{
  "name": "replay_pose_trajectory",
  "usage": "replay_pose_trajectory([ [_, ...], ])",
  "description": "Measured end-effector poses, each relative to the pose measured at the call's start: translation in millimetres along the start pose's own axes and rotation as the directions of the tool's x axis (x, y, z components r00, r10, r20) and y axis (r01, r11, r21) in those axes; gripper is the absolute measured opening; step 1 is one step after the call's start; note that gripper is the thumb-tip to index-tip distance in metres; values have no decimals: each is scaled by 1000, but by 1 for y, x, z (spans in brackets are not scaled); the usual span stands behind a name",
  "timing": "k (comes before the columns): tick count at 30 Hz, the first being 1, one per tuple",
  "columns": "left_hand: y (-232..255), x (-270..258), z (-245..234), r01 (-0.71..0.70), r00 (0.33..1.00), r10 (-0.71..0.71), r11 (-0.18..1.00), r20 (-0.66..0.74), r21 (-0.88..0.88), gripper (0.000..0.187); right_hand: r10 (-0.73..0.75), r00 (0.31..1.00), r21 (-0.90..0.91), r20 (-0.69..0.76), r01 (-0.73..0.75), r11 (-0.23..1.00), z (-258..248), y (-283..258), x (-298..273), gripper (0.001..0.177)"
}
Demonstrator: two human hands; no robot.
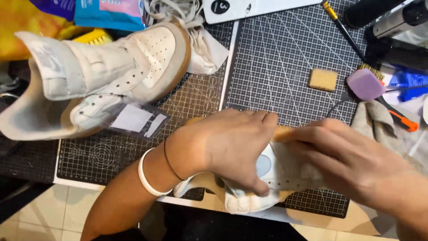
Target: The person scrubs a white sneaker with a purple brush, then uses a small metal tool to scrape the sole and upper. They continue scrubbing with a sponge and a cloth, focusing on the toe box and side panels.
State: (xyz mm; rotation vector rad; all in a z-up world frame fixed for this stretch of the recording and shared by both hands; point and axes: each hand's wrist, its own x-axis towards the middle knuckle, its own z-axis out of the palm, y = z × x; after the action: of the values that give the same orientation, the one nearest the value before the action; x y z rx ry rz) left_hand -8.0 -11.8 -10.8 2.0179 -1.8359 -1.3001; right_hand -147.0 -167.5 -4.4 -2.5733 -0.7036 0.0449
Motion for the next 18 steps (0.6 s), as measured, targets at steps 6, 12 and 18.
replay_pose_trajectory([
  [6, -4, -5, 0, 17, 1000, -17, 999, 10, -36, 75, 138, 989, -76, -43, -141, 987, -3, -8, -7, 20],
  [12, 3, 2, -3, 3, 1000, -3, 1000, 26, -18, 75, -51, 999, -37, -13, 50, 998, 3, 5, -5, 28],
  [18, -3, -2, -6, 13, 999, -11, 999, 47, -49, 77, 117, 993, -25, -33, -118, 993, -8, -4, -15, 22],
])
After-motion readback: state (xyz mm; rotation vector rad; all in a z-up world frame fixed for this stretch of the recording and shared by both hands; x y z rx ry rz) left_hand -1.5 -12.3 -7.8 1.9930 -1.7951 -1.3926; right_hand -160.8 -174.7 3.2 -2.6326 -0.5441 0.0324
